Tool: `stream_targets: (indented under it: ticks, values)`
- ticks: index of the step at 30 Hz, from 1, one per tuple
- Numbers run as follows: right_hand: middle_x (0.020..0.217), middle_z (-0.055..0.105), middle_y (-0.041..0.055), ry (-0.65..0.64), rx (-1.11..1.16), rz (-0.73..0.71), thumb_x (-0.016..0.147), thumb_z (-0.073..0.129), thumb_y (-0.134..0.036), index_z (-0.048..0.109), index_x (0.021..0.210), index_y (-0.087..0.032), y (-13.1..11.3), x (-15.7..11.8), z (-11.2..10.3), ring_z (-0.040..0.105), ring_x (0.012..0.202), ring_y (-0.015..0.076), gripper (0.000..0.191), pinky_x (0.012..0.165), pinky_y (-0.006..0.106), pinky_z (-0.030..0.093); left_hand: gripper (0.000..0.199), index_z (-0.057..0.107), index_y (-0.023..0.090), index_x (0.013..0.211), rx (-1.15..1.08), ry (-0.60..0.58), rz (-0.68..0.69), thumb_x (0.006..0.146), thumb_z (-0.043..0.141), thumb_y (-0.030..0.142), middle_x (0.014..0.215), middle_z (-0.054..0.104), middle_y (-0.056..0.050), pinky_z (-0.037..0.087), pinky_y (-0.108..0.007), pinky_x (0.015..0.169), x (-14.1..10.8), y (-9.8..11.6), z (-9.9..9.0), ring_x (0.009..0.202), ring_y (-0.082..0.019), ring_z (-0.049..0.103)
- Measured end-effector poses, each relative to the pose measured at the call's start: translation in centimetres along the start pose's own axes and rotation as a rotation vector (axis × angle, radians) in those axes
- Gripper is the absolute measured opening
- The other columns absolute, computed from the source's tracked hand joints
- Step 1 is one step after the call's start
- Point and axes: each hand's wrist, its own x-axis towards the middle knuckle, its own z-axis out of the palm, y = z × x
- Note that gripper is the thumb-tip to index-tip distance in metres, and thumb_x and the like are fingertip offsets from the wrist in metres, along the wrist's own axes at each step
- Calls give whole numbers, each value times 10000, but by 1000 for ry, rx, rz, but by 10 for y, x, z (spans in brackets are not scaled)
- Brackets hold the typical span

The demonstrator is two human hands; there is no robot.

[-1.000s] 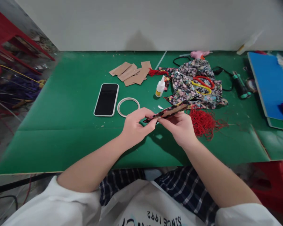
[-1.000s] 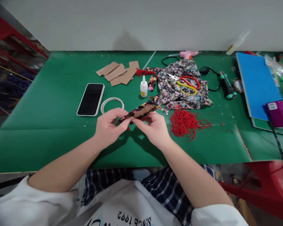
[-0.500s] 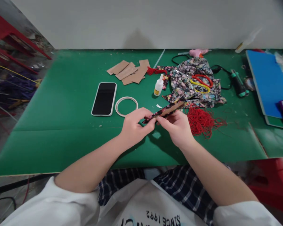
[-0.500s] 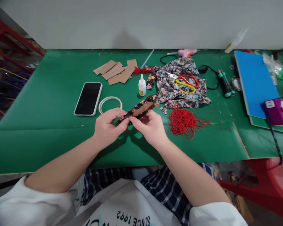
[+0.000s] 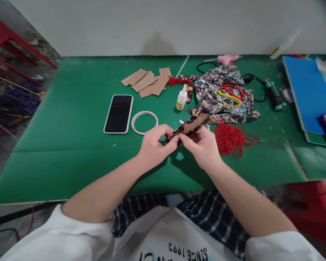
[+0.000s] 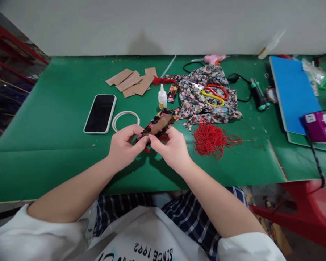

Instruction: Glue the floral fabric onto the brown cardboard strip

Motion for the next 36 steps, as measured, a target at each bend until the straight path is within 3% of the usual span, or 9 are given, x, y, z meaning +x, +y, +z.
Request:
stream_targets:
  ticks: [11,21,29,36]
  values:
    - [692,662,-10,-9,17,-29,649,619,-216,559,745,-197,2,1,3,619,619,124,115,562,253,520,141,492,177,634,75,16,91,766,527,212,610,553,14,400,-230,564,0,1,3,587,-104,505]
    - [680,645,-22,-74,112,26,709,632,-287,580,779,-195,6,7,-5,572,583,101,127,554,247,501,187,464,174,642,-242,-59,-193,770,553,277,556,414,55,322,-183,452,3,-2,0,486,-64,380]
    - [761,646,-10,-132,-54,-51,752,583,-214,581,863,-197,-2,7,-7,598,689,119,113,631,256,504,137,606,144,773,-328,-145,-223,767,604,281,670,586,16,422,-190,552,6,-7,-3,578,-78,498]
    - [768,632,-6,-75,-80,-52,758,593,-240,570,913,-216,1,9,-10,568,660,128,159,619,275,494,190,639,135,815,-429,-158,-309,737,646,307,728,647,-7,472,-206,583,8,-6,-1,617,-95,561]
